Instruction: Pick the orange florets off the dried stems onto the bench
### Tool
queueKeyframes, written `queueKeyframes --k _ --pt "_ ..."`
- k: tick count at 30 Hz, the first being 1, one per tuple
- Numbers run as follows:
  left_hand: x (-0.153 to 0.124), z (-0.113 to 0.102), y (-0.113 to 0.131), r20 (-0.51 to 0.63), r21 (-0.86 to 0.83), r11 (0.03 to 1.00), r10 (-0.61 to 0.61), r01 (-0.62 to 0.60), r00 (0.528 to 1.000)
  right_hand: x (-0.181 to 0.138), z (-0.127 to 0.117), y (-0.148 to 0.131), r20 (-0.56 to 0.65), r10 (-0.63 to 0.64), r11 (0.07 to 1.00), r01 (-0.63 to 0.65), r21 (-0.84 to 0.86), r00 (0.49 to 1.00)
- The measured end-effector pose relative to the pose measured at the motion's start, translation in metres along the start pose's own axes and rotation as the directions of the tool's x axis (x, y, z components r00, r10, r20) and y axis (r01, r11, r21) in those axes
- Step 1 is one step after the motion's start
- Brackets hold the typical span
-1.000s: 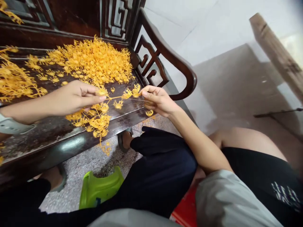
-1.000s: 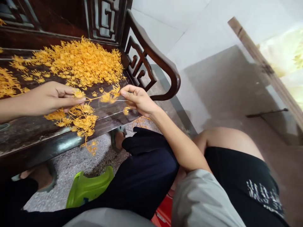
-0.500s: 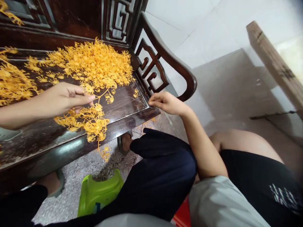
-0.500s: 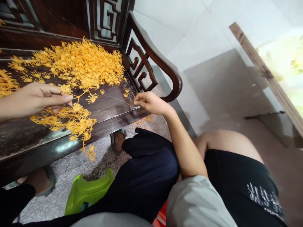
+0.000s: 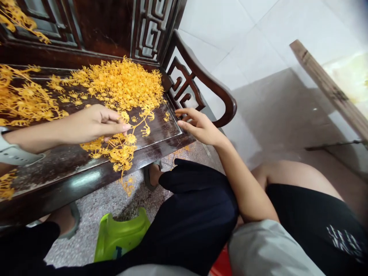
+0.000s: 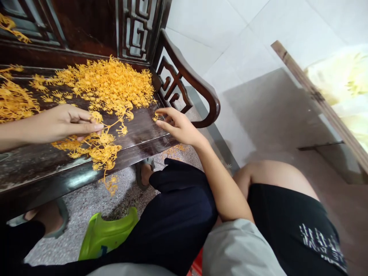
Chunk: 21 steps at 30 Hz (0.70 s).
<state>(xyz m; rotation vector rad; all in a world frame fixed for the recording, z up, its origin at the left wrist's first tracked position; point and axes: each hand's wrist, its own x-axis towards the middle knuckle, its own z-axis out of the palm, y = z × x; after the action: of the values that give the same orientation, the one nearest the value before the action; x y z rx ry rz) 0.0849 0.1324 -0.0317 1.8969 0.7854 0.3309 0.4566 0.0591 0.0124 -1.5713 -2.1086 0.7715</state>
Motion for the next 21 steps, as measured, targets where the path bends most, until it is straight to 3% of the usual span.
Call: queueKeyframes --k 4,8,11,15,21 --pt "0.005 0.006 0.017 0.081 0.010 0.999 0.051 -0.052 0.995 0.016 0.029 -0.032 0.010 -0.110 0.959 0.104 0.265 0.994" --pt "0.012 0.007 0.016 0.083 0.032 0.999 0.026 -0.028 0.996 0.027 0.044 -0.035 0.050 -0.149 0.900 0.115 0.420 0.988" --pt "0.014 0.004 0.008 0.054 0.004 1.000 -0.010 0.010 0.999 0.030 0.044 -0.036 -0.035 -0.074 0.849 0.081 0.522 0.997" --pt "0.013 0.000 0.008 0.109 -0.130 0.991 -0.027 0.041 0.994 0.032 0.036 -0.040 -0.158 0.092 0.798 0.022 0.603 0.983" --pt "0.012 -0.009 0.020 0.116 -0.156 0.988 0.024 -0.006 0.993 0.039 0.033 -0.045 -0.357 0.161 0.835 0.066 0.546 0.920"
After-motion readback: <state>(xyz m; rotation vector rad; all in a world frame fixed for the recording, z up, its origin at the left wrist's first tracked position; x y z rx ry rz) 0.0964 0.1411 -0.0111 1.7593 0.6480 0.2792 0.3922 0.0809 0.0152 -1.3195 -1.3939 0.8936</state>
